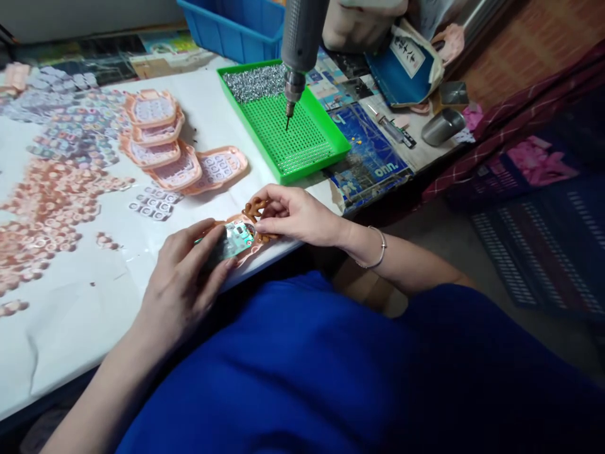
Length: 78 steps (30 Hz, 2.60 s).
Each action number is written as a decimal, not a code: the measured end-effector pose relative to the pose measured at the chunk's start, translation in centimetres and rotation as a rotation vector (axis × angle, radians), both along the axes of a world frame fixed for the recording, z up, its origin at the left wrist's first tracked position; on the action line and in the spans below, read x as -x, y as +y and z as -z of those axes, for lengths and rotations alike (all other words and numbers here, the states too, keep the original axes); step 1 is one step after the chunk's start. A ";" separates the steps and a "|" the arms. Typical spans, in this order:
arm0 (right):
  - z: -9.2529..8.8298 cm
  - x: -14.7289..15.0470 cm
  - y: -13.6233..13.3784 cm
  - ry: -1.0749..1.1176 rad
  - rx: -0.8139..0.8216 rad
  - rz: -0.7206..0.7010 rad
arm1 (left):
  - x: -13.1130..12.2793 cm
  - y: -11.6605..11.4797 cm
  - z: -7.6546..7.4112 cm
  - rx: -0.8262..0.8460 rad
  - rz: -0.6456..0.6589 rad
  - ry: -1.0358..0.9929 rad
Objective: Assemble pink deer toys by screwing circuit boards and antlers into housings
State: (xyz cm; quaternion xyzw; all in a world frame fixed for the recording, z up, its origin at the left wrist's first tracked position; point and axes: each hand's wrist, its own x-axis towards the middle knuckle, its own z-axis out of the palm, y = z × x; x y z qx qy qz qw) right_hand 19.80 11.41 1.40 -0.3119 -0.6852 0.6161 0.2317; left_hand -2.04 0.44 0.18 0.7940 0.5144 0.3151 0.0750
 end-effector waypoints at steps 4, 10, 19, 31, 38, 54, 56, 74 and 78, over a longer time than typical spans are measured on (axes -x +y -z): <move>-0.9 0.2 -0.7 -0.093 -0.243 0.034 | 0.4 0.1 0.0 0.030 0.018 0.006; -1.5 0.3 -0.3 -0.283 -0.406 0.010 | 0.4 0.2 -0.1 0.019 0.026 0.052; -0.1 0.3 1.1 -0.054 -0.319 -0.012 | 0.2 0.3 0.1 0.012 0.035 0.014; -1.0 0.4 2.0 -0.146 -0.308 -0.132 | 0.4 0.3 0.4 0.025 0.047 -0.001; -2.4 1.1 2.6 -0.427 -0.370 -0.141 | 0.6 0.2 0.6 0.003 0.039 0.036; -2.3 2.0 2.2 -0.400 -0.359 -0.020 | 0.7 0.5 0.4 -0.003 0.084 0.093; -2.0 2.0 2.4 -0.412 -0.401 -0.042 | 0.7 0.4 0.4 -0.004 0.087 0.092; -1.2 0.5 0.4 -0.279 -0.509 0.069 | -0.9 0.1 0.7 -0.020 -0.082 0.016; -2.4 0.6 -0.7 -0.039 -0.519 0.301 | -0.7 -0.7 0.2 0.147 -0.260 -0.467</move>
